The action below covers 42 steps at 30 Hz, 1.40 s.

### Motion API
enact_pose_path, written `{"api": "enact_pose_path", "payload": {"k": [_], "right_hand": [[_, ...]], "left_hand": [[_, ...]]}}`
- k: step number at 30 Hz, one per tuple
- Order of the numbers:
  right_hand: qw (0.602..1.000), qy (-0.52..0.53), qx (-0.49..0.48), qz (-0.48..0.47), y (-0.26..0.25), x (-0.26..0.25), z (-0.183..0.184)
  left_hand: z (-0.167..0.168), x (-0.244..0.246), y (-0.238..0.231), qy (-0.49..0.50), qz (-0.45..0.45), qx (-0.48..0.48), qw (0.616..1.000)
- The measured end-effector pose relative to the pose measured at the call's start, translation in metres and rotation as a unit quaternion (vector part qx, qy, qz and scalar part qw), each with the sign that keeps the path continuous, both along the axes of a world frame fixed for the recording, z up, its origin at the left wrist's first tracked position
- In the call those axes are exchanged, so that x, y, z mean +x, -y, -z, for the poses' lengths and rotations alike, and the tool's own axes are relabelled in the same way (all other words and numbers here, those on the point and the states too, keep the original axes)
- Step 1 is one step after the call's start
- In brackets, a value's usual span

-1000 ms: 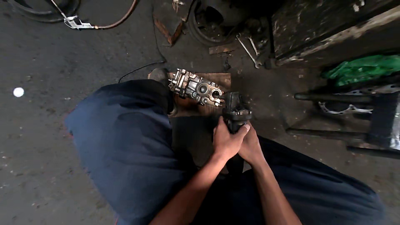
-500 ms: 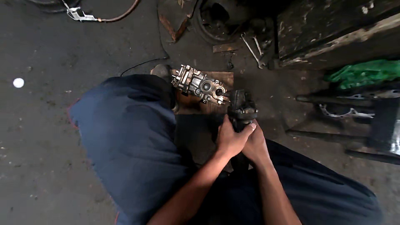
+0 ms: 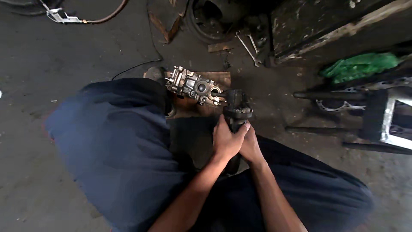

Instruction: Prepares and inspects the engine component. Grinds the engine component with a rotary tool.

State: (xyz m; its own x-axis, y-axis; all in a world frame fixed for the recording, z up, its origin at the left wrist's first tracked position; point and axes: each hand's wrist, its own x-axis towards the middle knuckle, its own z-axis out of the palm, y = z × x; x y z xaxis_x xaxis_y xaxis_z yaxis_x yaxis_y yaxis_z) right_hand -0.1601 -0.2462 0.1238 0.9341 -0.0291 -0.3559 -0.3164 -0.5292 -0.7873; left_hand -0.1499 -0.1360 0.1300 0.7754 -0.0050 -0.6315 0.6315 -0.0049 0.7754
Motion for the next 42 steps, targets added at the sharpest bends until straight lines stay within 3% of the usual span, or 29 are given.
{"api": "enact_pose_path", "payload": {"k": [13, 42], "right_hand": [[0.993, 0.035, 0.105, 0.049, -0.008, -0.002, 0.014], [0.989, 0.037, 0.103, 0.099, -0.02, -0.001, 0.011]], "left_hand": [[0.008, 0.002, 0.001, 0.022, 0.012, 0.039, 0.999], [0.01, 0.005, -0.006, 0.057, 0.026, 0.025, 0.998]]}}
